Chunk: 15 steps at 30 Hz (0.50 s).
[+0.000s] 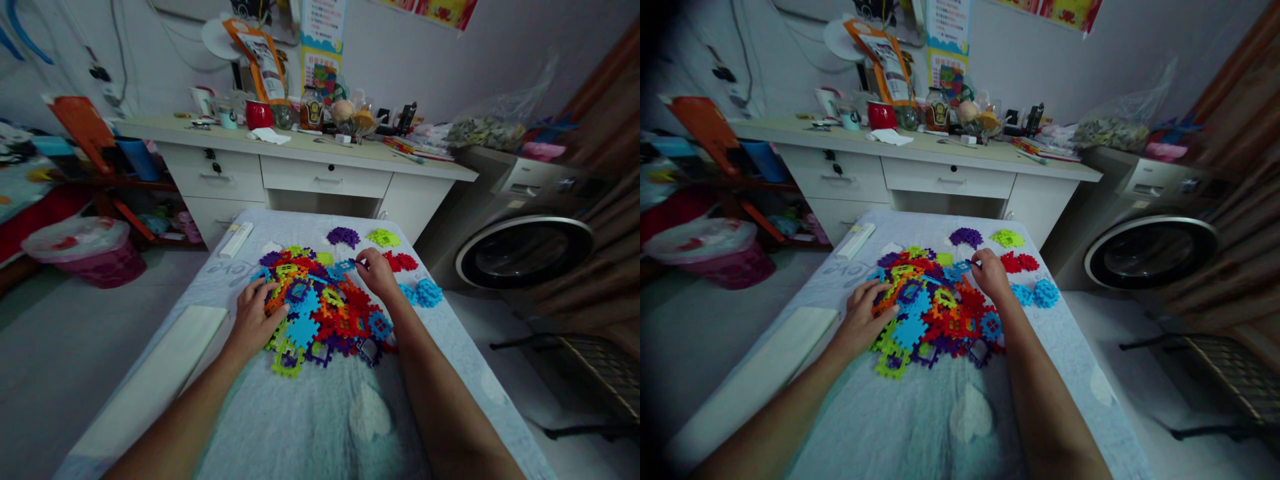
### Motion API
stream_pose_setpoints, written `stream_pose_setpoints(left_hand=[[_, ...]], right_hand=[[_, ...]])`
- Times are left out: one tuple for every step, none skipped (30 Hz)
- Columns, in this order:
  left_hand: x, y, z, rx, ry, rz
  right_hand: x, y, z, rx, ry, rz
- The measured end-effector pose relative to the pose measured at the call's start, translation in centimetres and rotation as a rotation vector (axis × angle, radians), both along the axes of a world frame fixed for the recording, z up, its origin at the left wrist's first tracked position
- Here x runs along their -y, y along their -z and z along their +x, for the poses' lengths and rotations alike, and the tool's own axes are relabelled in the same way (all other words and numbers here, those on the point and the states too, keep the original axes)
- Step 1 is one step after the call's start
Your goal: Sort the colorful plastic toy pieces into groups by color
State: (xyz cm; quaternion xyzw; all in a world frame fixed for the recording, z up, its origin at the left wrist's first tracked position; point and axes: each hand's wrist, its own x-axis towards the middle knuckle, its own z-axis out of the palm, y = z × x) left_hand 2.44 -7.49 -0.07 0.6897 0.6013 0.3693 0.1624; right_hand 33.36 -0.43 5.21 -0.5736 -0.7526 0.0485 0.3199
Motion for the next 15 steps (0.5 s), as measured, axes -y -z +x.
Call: stream_pose_setpoints(left_hand=[[0.02, -0.06, 0.01, -0.001, 0.001, 0.002], [0.04, -0.11, 0.02, 0.000, 0.001, 0.004], [0.05, -0.13, 0.03, 0.002, 0.000, 0.005], [0.05, -0.14, 0.04, 0.005, -0.001, 0.005], [0.04, -0.13, 0.04, 0.009, -0.003, 0.006], [0.04, -0.11, 0.04, 0.013, -0.004, 0.006], [0.03, -0.09, 0.04, 0.016, -0.005, 0.005], [0.02, -0.08, 0.04, 0.018, -0.006, 0.004], [0.02, -0.08, 0.04, 0.019, -0.006, 0.002], [0.02, -0.10, 0.05, 0.019, -0.006, 0.000], [0.02, -0.12, 0.06, 0.019, -0.006, -0.001], [0.03, -0.15, 0.07, 0.020, -0.007, 0.000], [0.03, -0.17, 0.08, 0.020, -0.006, 0.002], [0.03, -0.20, 0.08, 0.021, -0.007, 0.004], [0.04, -0.22, 0.08, 0.022, -0.007, 0.004]], right_hand=[[0.10, -0.20, -0.07, -0.001, -0.037, -0.050], [0.20, -0.39, -0.13, -0.004, -0.075, -0.102], [0.28, -0.56, -0.18, -0.008, -0.110, -0.151], [0.35, -0.69, -0.24, -0.010, -0.139, -0.193], [0.40, -0.78, -0.28, -0.011, -0.160, -0.225], [0.42, -0.84, -0.32, -0.012, -0.172, -0.247], [0.42, -0.86, -0.34, -0.014, -0.176, -0.260], [0.41, -0.86, -0.33, -0.017, -0.173, -0.268], [0.38, -0.84, -0.30, -0.023, -0.169, -0.273], [0.35, -0.79, -0.26, -0.034, -0.164, -0.277], [0.33, -0.72, -0.20, -0.049, -0.161, -0.281], [0.31, -0.62, -0.16, -0.070, -0.162, -0.290], [0.29, -0.49, -0.14, -0.096, -0.169, -0.303], [0.28, -0.31, -0.15, -0.123, -0.179, -0.317], [0.26, -0.11, -0.20, -0.150, -0.190, -0.330]])
